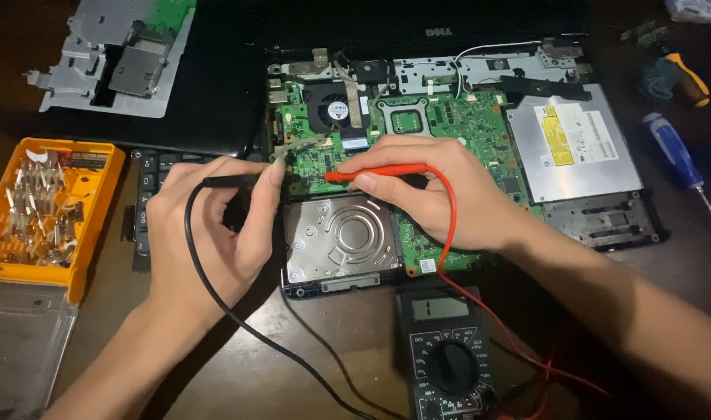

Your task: Using a digital multimeter to measure voltage and test components on a disassembled laptop motherboard.

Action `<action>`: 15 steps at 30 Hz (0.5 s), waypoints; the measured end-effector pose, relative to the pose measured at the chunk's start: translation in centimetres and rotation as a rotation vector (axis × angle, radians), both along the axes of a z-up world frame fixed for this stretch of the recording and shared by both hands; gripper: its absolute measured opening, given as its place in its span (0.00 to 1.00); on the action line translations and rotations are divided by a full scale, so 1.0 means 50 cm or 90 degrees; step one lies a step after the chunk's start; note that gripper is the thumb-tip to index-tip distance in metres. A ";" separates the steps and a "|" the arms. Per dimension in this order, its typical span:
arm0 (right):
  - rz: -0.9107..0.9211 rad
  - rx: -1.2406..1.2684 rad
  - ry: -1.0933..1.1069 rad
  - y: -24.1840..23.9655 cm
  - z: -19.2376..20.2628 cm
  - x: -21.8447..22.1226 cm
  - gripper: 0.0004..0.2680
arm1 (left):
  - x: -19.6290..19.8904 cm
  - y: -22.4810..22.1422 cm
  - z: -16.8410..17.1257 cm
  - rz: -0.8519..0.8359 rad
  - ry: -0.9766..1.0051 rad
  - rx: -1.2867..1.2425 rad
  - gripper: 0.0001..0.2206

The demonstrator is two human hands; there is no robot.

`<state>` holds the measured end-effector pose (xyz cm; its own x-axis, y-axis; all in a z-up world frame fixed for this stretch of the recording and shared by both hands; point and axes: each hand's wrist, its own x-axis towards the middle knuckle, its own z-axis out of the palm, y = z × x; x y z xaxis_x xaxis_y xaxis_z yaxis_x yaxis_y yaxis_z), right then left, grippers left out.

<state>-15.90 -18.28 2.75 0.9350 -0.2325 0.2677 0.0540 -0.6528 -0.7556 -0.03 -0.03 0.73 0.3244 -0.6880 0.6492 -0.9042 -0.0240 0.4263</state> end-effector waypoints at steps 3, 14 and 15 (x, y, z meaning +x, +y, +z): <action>0.003 0.000 0.000 -0.001 -0.002 0.000 0.10 | 0.000 0.001 0.000 0.005 0.000 0.010 0.13; 0.037 -0.011 -0.029 0.002 -0.001 -0.002 0.09 | -0.001 0.001 0.001 -0.006 0.000 0.003 0.12; 0.037 -0.008 -0.029 0.003 -0.001 -0.002 0.09 | -0.001 0.001 0.002 -0.004 0.001 0.005 0.12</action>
